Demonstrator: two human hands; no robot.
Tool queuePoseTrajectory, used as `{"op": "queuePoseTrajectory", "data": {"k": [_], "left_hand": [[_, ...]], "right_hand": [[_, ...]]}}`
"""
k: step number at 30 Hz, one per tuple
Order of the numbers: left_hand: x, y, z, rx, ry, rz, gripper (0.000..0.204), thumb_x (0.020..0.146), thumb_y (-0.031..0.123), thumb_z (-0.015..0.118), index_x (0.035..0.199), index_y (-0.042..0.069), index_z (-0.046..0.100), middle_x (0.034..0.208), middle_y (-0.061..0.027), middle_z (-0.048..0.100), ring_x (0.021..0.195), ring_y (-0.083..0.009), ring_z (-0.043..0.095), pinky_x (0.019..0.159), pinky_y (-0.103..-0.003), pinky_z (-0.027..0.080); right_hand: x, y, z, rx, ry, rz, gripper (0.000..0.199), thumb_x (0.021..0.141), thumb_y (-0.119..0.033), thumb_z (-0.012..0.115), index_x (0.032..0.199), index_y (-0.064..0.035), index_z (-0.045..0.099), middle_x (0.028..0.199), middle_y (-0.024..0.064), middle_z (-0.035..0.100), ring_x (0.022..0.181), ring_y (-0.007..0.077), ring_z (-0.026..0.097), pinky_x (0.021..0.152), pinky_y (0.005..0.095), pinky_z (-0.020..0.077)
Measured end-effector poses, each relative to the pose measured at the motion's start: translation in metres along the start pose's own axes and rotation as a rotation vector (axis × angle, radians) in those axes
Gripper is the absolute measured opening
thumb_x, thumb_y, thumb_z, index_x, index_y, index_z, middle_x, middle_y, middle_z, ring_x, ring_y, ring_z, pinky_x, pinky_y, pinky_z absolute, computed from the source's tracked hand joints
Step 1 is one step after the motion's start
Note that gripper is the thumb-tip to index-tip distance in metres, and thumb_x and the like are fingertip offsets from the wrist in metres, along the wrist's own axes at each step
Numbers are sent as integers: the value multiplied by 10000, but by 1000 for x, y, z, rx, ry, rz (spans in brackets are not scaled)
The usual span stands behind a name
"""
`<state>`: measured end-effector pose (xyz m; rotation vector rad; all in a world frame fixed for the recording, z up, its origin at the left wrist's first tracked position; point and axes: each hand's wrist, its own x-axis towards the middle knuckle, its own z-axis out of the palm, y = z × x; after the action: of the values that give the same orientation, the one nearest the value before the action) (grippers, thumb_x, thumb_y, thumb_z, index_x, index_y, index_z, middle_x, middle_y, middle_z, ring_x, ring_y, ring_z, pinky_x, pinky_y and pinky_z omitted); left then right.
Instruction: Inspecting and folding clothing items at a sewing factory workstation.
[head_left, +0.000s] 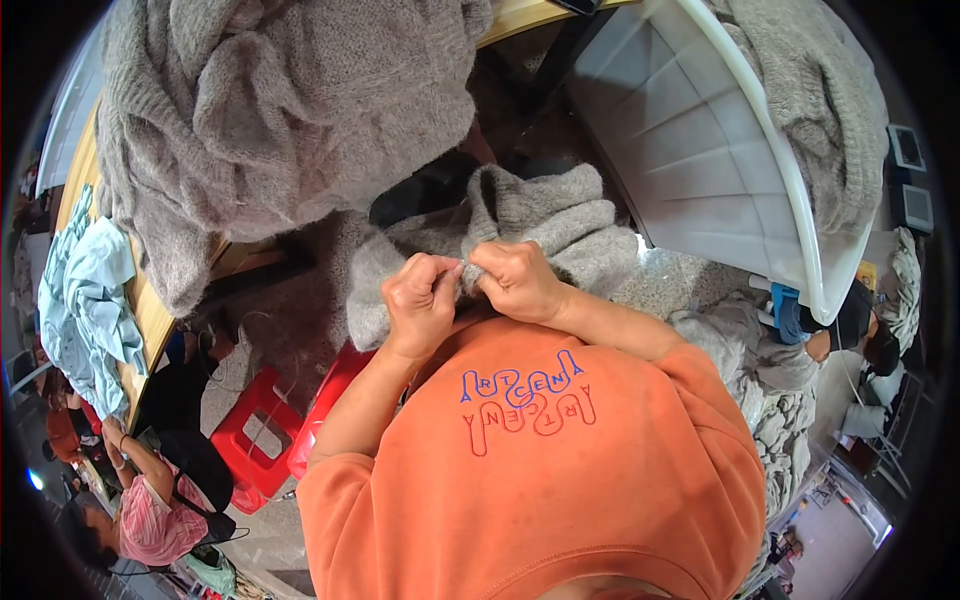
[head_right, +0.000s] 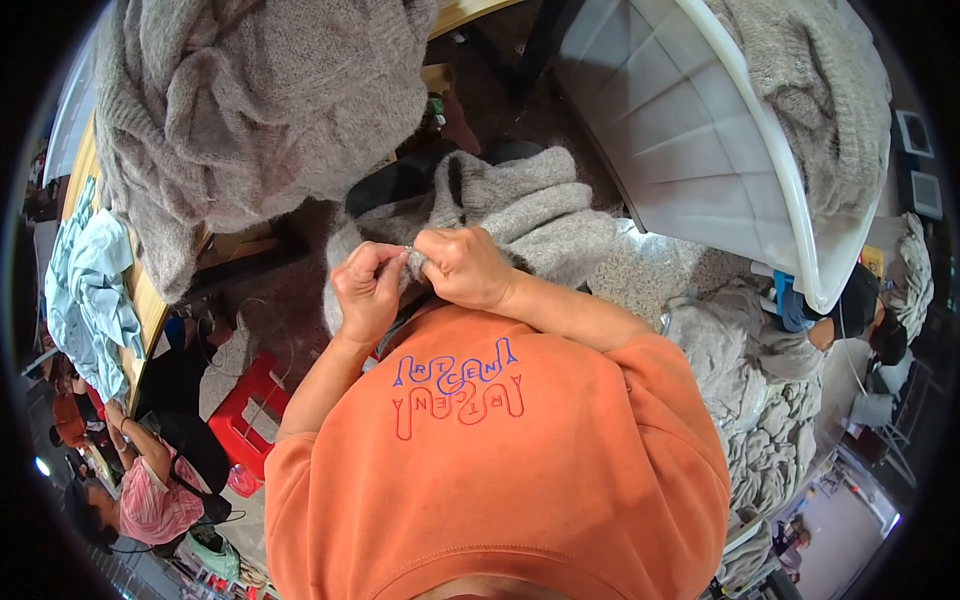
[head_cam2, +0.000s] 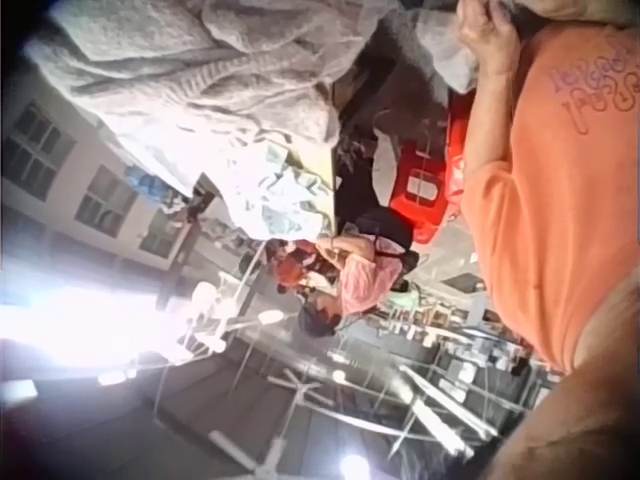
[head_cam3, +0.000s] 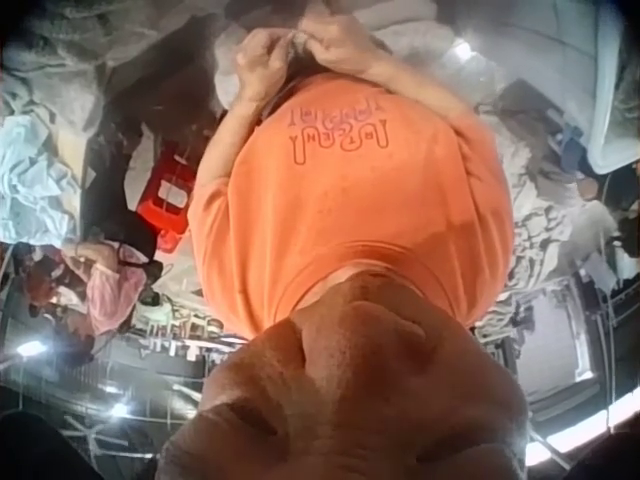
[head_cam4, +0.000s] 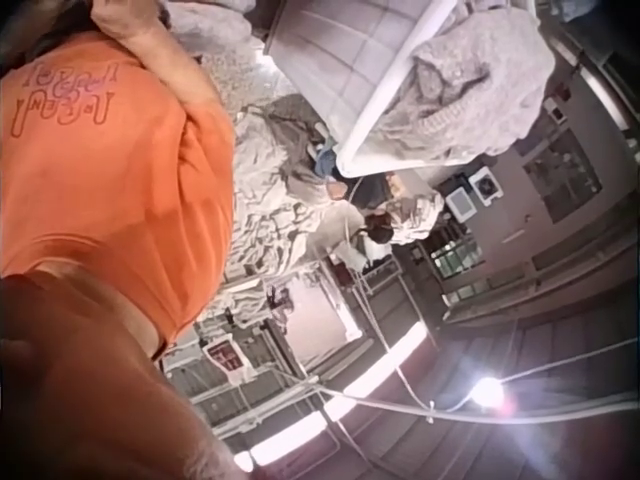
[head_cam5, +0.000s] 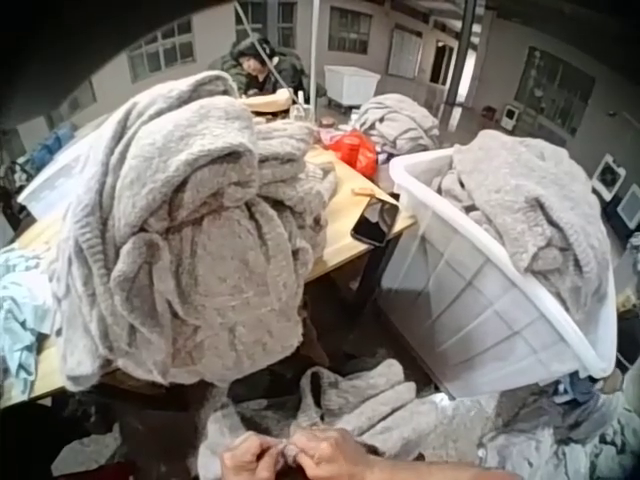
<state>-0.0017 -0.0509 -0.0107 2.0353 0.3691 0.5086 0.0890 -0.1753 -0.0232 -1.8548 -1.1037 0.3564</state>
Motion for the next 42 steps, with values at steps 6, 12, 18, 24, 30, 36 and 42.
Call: {"op": "queuePoseTrajectory", "data": {"k": [6,12,18,24,30,36,42], "left_hand": [[0,3,15,66,160,120,95,694,-38,627,702,20,552,634,-97,557,521,-220,537,464,-282,416],[10,-18,-9,173,19,35,47,700,7,621,724,22,583,659,-113,564,566,-263,557,491,-316,429],[17,-33,-23,238,-252,-113,50,710,9,625,722,-13,583,600,-71,555,518,-151,507,501,-254,402],[12,-17,-17,-139,-414,-378,113,746,86,613,735,-25,592,561,-41,532,563,-67,467,508,-260,402],[16,-1,-19,-517,-263,-605,32,747,22,602,739,-6,613,597,1,529,566,-49,437,496,-219,370],[12,-5,-10,-263,-263,-318,59,758,38,604,731,-14,603,646,-9,530,581,-63,457,514,-212,371],[4,-12,-8,-995,-217,-776,81,810,51,536,737,22,555,661,-13,554,510,-55,451,468,-196,364]], "right_hand": [[12,2,3,-203,109,-100,97,608,-13,546,679,-44,488,580,103,485,526,268,526,436,355,405],[5,11,-22,-253,216,-181,125,616,-66,572,632,-67,448,573,78,464,516,259,523,438,356,416],[-1,34,-35,-365,223,-54,145,588,14,536,721,-39,515,611,101,482,537,284,512,459,359,411],[1,40,-33,-397,243,-42,123,607,-35,559,685,-65,470,619,79,482,592,274,531,490,368,433],[12,22,-29,-329,40,-157,345,604,-70,602,943,-46,538,1070,151,522,1026,334,490,778,354,441],[3,21,4,720,-311,397,138,675,-92,610,786,-21,569,749,88,590,736,258,574,656,344,431],[5,28,-2,-40,-147,-132,107,652,-79,604,731,-19,566,668,88,564,675,250,563,614,346,418]]}}
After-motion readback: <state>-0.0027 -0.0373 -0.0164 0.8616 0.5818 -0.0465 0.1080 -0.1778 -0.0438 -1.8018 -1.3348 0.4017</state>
